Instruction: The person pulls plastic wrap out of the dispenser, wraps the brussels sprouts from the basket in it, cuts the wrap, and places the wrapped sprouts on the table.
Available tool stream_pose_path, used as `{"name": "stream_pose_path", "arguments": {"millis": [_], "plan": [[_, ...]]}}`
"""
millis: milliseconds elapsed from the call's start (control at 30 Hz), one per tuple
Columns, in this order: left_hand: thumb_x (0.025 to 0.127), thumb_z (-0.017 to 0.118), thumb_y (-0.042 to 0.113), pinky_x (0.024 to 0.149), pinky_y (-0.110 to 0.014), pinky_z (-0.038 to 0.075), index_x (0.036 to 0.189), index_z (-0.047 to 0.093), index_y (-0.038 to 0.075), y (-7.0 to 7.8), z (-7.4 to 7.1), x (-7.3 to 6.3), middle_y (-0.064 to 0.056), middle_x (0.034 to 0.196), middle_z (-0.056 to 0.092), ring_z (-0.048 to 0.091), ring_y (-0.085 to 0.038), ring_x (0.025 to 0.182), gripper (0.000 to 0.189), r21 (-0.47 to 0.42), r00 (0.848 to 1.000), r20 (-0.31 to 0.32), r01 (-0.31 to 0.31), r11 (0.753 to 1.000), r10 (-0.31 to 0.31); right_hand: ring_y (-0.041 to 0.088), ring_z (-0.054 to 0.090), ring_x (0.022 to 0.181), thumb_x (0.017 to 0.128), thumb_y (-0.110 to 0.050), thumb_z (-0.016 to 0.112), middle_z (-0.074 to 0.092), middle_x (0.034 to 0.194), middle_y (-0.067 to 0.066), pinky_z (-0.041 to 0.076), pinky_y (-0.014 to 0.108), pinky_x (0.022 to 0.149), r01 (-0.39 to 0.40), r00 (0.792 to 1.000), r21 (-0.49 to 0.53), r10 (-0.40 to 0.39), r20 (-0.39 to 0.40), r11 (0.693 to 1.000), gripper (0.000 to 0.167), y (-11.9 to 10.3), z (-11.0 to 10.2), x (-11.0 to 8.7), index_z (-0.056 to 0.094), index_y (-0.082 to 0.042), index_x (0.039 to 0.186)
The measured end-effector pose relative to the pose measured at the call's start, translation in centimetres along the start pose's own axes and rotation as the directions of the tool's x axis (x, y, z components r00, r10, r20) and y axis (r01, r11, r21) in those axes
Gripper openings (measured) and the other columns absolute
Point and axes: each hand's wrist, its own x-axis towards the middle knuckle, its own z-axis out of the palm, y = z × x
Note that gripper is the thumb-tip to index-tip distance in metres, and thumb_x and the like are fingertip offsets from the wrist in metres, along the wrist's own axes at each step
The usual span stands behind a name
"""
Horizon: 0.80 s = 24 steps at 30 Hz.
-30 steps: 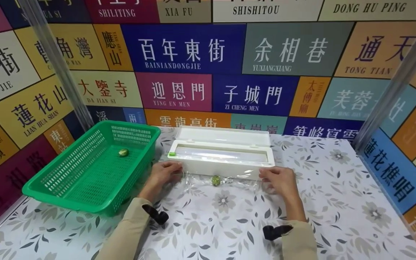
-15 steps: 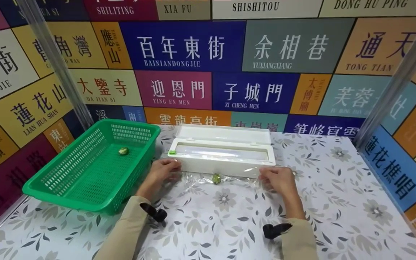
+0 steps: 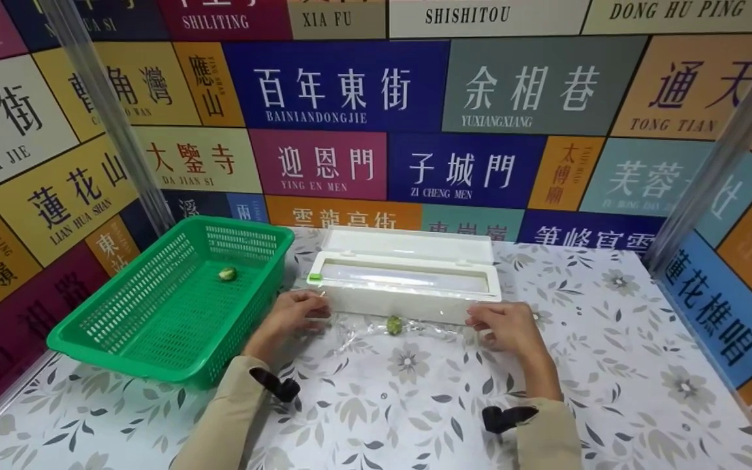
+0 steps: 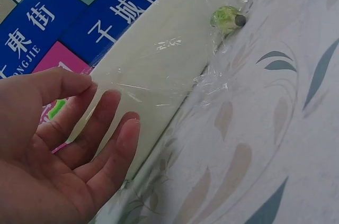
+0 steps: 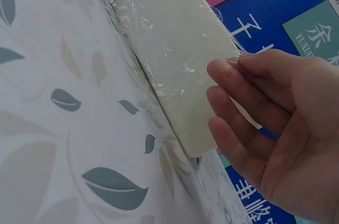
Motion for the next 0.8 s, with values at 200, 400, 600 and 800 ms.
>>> {"name": "stream_pose_path", "arguments": {"millis": [200,400,600,800], "plan": [[0.092,0.065,0.010,0.067,-0.029,0.062,0.089,0.069,0.004,-0.4,-0.5,-0.2,-0.007,0.082,0.074,0.072,-0.017,0.074,0.008,0.011,0.999,0.025,-0.026,1.000,0.026,0.000,0.072,0.084,0.098,-0.031,0.065,0.079,0.089,-0.009,0.063,0.029,0.078,0.035,0.999,0.001,-0.035,0.024,0.999,0.048,0.3,-0.4,-0.1,0.063,0.008,0.126],[0.091,0.066,0.014,0.058,-0.022,0.054,0.086,0.070,0.006,-0.6,-0.9,-0.2,-0.004,0.080,0.073,0.069,-0.014,0.072,0.010,0.102,0.999,0.025,-0.042,0.994,0.040,0.001,0.072,0.082,0.098,-0.025,0.065,0.079,0.088,-0.008,0.063,0.027,0.075,0.061,0.998,0.010,-0.061,0.006,0.998,0.043,0.7,-0.6,-0.1,0.064,0.009,0.124],[0.091,0.066,0.009,0.060,-0.024,0.058,0.088,0.070,0.004,-0.8,-1.0,0.0,-0.005,0.081,0.073,0.069,-0.014,0.070,0.007,0.051,0.997,0.064,-0.041,0.998,0.038,0.001,0.071,0.081,0.098,-0.025,0.065,0.079,0.089,-0.006,0.063,0.030,0.076,0.054,0.998,-0.022,-0.054,0.015,0.998,0.039,1.3,-0.8,0.1,0.067,0.007,0.121],[0.092,0.067,0.010,0.065,-0.025,0.060,0.091,0.071,0.003,-0.9,-1.1,-0.1,-0.010,0.089,0.076,0.069,-0.013,0.073,0.008,0.157,0.985,0.172,-0.047,0.986,0.019,0.007,0.073,0.082,0.098,-0.026,0.065,0.079,0.090,-0.005,0.063,0.031,0.077,0.033,0.999,-0.038,-0.032,0.021,0.999,0.038,1.6,-0.9,0.1,0.069,0.006,0.118]]}}
